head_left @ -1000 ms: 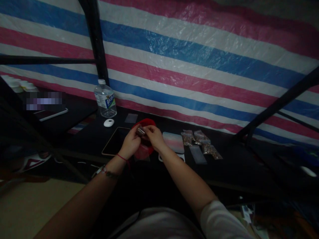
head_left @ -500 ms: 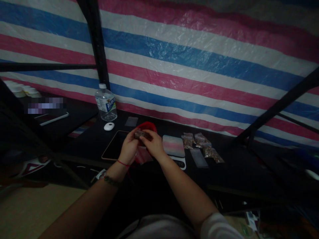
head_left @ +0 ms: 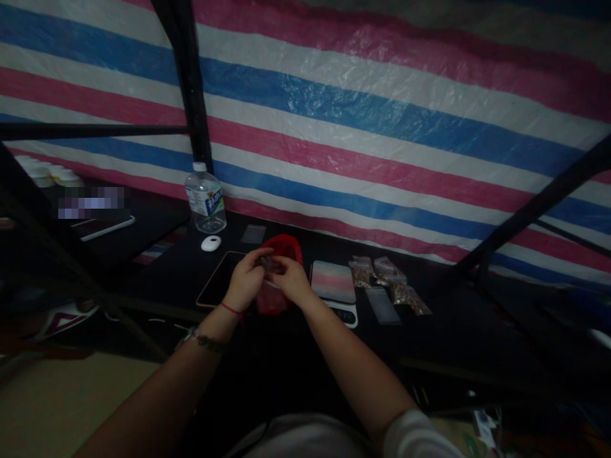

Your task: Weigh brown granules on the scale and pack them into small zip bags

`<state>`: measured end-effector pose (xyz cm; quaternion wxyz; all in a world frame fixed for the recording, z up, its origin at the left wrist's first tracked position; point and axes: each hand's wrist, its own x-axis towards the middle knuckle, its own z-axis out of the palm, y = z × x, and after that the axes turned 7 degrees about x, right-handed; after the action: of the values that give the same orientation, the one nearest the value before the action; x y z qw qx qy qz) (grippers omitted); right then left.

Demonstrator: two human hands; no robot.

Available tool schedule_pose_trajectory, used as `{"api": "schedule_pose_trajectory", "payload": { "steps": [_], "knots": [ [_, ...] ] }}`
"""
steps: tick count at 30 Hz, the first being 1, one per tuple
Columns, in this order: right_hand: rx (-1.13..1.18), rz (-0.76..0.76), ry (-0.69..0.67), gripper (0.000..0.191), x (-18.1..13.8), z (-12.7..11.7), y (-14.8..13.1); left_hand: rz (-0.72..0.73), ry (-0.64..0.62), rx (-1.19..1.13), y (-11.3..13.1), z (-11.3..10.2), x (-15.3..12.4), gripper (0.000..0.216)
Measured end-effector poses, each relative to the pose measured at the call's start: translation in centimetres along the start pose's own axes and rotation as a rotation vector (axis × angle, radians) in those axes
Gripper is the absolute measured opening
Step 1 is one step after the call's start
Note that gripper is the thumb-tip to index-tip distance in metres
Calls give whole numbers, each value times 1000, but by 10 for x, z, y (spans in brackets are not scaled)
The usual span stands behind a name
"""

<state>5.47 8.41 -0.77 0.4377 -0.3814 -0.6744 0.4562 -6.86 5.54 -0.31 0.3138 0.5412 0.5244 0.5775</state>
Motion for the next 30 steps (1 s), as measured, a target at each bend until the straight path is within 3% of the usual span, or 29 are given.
{"api": "schedule_pose_trajectory", "payload": {
  "steps": [4,8,13,19,24,30],
  "knots": [
    [101,-4,-32,32,3,2,7,214,-111,309,2,-8,7,51],
    [215,32,13,39,8,5,9,306,-101,354,6,-7,10,53],
    [244,24,-38,39,9,2,2,208,-133,138,3,-2,14,57],
    [62,-8,0,37,9,-3,0,149,-171,-131,4,5,17,64],
    [78,10,27,41,13,-12,3,188,-84,-164,2,3,18,69],
    [-120,-50,91,41,7,-33,1,132,39,-180,-1,-5,18,48]
  ]
}}
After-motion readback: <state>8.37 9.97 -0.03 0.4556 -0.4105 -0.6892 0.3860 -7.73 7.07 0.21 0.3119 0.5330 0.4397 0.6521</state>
